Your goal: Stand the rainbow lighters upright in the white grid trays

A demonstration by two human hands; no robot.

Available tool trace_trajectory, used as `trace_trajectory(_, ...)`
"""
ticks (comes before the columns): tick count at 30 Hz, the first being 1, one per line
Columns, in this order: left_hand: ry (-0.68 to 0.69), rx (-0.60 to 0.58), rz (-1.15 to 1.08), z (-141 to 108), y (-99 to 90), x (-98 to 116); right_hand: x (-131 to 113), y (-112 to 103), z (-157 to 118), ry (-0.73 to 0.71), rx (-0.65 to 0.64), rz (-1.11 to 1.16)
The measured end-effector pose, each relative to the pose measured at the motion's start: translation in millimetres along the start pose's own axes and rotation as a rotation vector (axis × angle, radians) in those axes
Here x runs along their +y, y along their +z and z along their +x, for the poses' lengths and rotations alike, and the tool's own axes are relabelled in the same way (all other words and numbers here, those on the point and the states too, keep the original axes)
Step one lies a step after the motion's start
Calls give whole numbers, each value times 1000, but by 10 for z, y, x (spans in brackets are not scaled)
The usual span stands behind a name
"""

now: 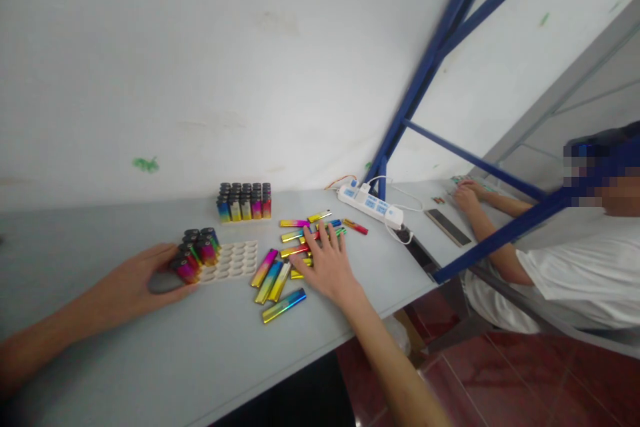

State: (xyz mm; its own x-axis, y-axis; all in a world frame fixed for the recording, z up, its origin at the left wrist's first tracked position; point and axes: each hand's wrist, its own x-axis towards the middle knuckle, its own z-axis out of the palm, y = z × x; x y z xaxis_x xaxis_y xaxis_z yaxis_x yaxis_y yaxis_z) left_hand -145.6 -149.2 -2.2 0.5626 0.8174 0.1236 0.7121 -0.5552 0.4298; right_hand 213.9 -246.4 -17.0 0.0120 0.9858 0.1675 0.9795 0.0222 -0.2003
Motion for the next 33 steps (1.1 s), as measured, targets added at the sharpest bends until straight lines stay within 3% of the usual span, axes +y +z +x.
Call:
trace_trajectory(5,-22,31,-20,28,54,-72,-54,-8,0,44,-3,39)
trace_trajectory(16,-20,67,-8,32,94,-111,-103,-143,128,76,-255,64)
trace_trajectory(24,14,54,5,22,74,-96,-73,20,93,32,-29,73)
trace_trajectory(27,20,69,9,21,77,-93,162,11,124,90,190,82)
trace_trajectory(29,15,80,3,21,76,-89,403,3,151,228,321,55)
trace_trajectory(33,-7,52,-8,27,71,-74,820,35,169,424,243,-11)
